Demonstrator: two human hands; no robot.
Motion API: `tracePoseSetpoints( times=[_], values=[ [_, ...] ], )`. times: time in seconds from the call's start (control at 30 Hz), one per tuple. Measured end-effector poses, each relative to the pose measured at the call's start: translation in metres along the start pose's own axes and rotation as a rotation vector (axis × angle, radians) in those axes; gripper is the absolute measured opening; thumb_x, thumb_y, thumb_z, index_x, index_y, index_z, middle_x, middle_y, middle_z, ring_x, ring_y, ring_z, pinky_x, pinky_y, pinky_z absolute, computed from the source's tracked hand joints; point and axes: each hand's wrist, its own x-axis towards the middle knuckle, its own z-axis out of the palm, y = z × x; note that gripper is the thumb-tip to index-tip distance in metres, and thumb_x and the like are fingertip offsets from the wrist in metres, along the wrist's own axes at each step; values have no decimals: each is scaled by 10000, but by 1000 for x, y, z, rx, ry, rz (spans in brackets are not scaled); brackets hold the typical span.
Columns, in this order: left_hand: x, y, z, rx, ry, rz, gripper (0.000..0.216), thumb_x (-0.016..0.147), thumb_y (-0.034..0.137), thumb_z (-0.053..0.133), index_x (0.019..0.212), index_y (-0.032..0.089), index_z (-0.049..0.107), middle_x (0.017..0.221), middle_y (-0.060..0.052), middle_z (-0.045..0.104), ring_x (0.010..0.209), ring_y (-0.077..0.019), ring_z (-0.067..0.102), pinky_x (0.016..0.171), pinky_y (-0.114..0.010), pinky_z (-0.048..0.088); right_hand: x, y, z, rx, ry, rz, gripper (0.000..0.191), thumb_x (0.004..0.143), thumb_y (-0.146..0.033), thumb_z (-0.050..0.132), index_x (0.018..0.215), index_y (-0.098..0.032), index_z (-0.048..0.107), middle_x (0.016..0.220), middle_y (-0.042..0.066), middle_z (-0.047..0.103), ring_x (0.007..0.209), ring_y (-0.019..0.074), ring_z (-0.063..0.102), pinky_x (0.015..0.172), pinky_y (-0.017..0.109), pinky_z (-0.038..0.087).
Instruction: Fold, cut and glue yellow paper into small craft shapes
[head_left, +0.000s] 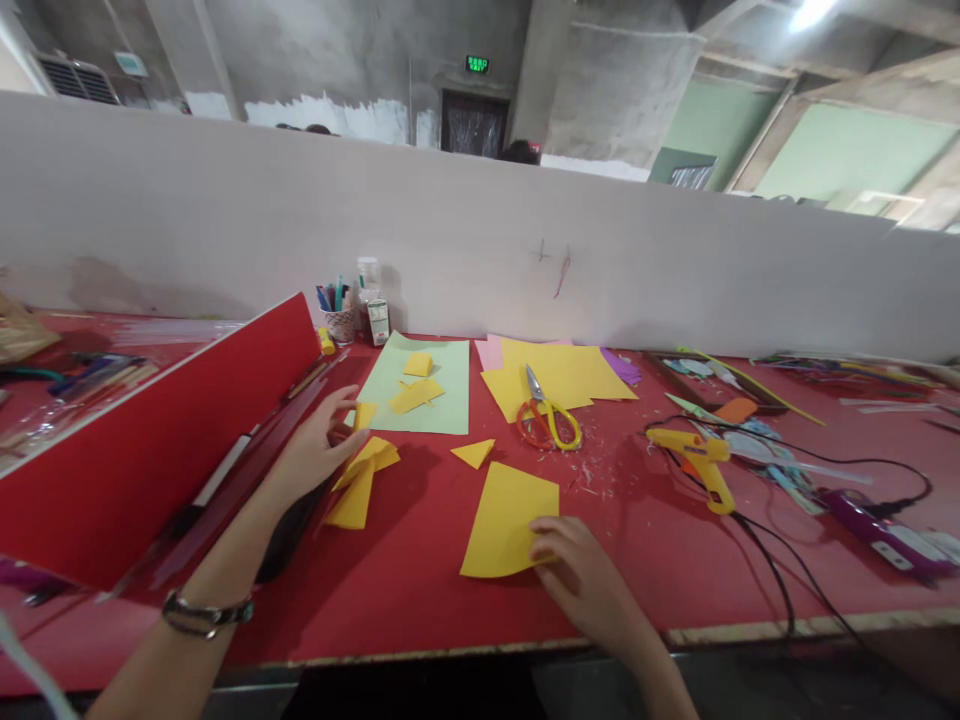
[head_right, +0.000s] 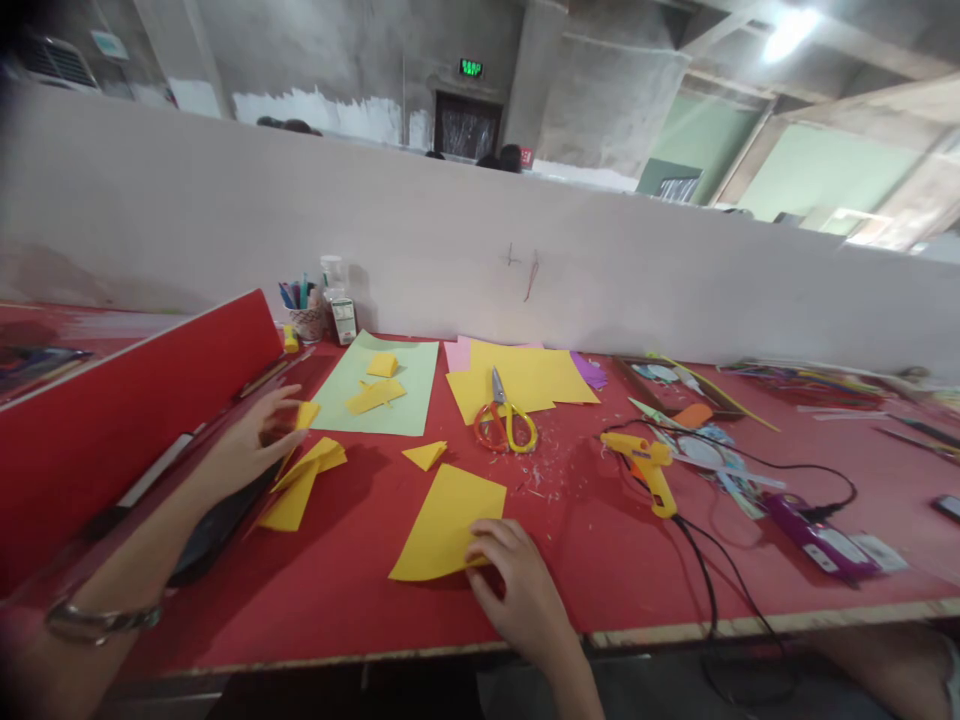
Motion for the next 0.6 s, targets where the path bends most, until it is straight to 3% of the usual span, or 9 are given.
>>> tracePoseSetpoints(
  times=[0.2, 0.43, 0.6],
  values=[
    [-7, -6, 4, 418, -203, 50, 541, 678, 340, 389, 1183, 147, 369, 1159, -102, 487, 1021, -220, 483, 855, -337, 388, 0, 1, 0, 13, 8, -16, 95, 755, -172, 433, 784, -203, 518, 981, 74, 552, 972, 188, 479, 831, 350, 390],
    [-6, 5, 9, 717, -262, -2, 520, 767, 372, 355, 1217, 112, 344, 1159, -143, 483, 1048, -247, 472, 820, -341, 398, 0, 0, 0, 8, 16, -15, 105, 749, -159, 431, 784, -200, 522, 981, 69, 553, 972, 180, 479, 831, 337, 387],
    [-3, 11, 14, 861, -326, 51, 469, 771, 318, 412, 1193, 114, 391, 1062, -127, 546, 1013, -245, 492, 826, -338, 386, 0, 1, 1, -10, 8, -18, 118, 742, -154, 436, 784, -194, 538, 984, 73, 555, 970, 181, 479, 832, 341, 388]
  ],
)
